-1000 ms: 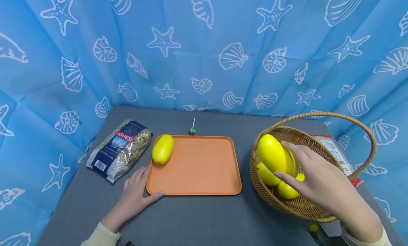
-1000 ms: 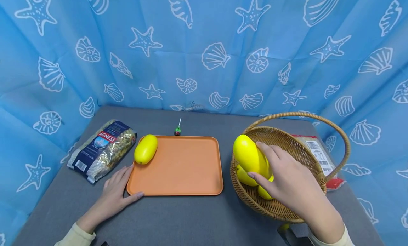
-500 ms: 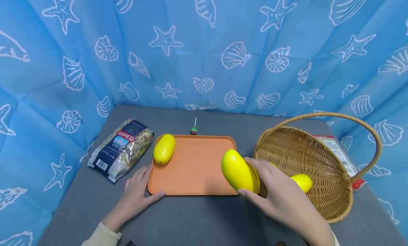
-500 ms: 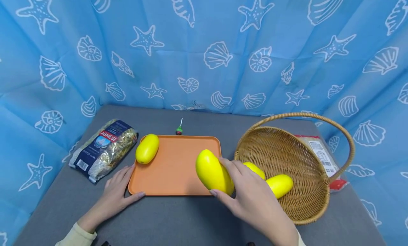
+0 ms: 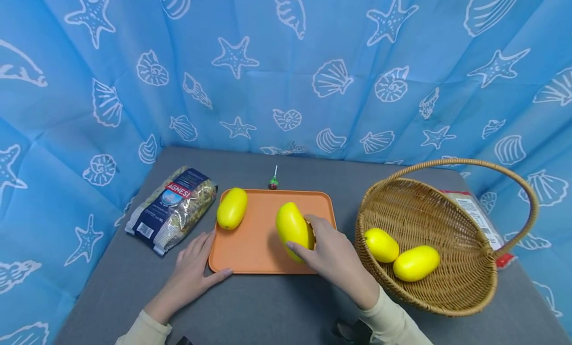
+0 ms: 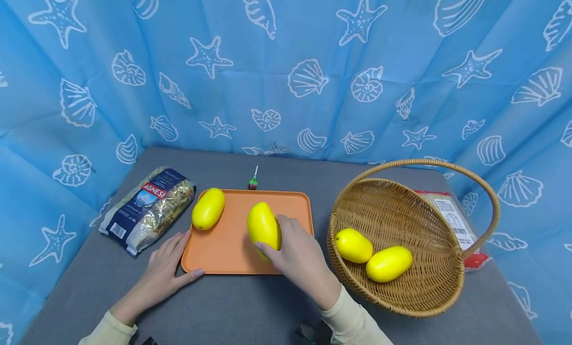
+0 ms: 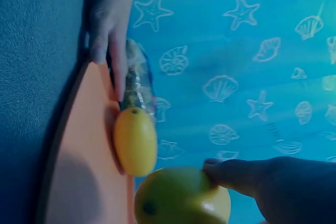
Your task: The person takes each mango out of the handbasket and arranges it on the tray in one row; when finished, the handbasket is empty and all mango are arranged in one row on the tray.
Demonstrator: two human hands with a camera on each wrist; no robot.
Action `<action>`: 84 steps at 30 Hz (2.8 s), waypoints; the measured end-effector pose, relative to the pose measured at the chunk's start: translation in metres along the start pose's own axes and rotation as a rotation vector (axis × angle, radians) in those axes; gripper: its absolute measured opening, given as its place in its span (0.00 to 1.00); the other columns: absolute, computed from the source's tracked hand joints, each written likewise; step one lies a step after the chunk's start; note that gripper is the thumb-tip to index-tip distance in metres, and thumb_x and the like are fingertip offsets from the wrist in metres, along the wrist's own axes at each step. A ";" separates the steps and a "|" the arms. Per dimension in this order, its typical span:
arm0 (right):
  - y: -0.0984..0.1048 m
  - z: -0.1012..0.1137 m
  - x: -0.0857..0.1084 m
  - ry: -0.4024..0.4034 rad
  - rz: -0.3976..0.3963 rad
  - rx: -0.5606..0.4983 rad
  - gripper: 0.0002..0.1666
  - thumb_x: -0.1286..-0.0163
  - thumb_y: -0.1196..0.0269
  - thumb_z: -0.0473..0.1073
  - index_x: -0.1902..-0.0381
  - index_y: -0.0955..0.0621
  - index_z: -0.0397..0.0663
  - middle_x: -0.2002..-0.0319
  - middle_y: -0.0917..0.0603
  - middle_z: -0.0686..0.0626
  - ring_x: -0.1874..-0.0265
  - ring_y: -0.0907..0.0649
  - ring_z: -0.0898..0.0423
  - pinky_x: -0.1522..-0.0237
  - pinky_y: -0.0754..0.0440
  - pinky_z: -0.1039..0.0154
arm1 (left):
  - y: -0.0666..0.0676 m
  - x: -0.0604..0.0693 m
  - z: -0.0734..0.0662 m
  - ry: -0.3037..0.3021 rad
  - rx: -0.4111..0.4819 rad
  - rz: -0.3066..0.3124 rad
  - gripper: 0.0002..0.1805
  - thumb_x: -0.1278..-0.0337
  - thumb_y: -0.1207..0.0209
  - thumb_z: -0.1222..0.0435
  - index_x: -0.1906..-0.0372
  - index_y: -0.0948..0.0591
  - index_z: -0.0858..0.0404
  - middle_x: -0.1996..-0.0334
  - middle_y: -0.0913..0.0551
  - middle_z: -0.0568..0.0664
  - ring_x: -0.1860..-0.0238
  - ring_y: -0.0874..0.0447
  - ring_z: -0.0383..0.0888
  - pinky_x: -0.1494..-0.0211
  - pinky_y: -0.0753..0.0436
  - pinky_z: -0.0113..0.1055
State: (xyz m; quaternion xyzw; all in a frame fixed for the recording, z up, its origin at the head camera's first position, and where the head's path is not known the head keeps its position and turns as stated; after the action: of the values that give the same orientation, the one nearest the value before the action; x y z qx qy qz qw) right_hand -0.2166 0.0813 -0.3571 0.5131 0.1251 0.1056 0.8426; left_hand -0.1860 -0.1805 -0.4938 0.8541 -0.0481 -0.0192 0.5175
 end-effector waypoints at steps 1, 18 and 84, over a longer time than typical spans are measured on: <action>-0.005 -0.001 -0.005 -0.013 0.007 -0.014 0.38 0.43 0.32 0.61 0.41 0.25 0.45 0.60 0.19 0.52 0.73 0.26 0.60 0.74 0.28 0.66 | 0.000 0.000 0.000 -0.006 -0.002 -0.004 0.59 0.55 0.50 0.26 0.25 0.46 0.62 0.29 0.42 0.63 0.30 0.46 0.60 0.36 0.44 0.64; -0.077 0.012 -0.084 -0.111 0.117 -0.112 0.31 0.38 0.37 0.62 0.54 0.26 0.40 0.74 0.25 0.48 0.79 0.25 0.55 0.80 0.28 0.65 | 0.004 0.001 -0.002 -0.005 0.012 0.007 0.59 0.54 0.50 0.26 0.25 0.47 0.62 0.29 0.42 0.63 0.29 0.47 0.60 0.36 0.44 0.64; 0.049 0.047 0.021 -0.087 -0.008 0.017 0.37 0.35 0.44 0.68 0.36 0.28 0.53 0.50 0.18 0.51 0.62 0.17 0.58 0.68 0.20 0.61 | 0.003 0.002 -0.005 -0.050 -0.014 -0.035 0.57 0.52 0.45 0.30 0.26 0.46 0.63 0.30 0.40 0.63 0.31 0.45 0.59 0.38 0.41 0.63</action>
State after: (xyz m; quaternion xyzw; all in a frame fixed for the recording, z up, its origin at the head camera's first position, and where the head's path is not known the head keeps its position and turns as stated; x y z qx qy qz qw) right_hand -0.1844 0.0707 -0.2945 0.5237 0.0915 0.0788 0.8433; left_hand -0.1838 -0.1773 -0.4892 0.8504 -0.0459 -0.0497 0.5217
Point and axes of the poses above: each hand's wrist, its own x-axis away from the middle knuckle, its own y-axis out of the back of the hand, z = x × y, the point moved 10 cm from there along -x, towards the middle knuckle
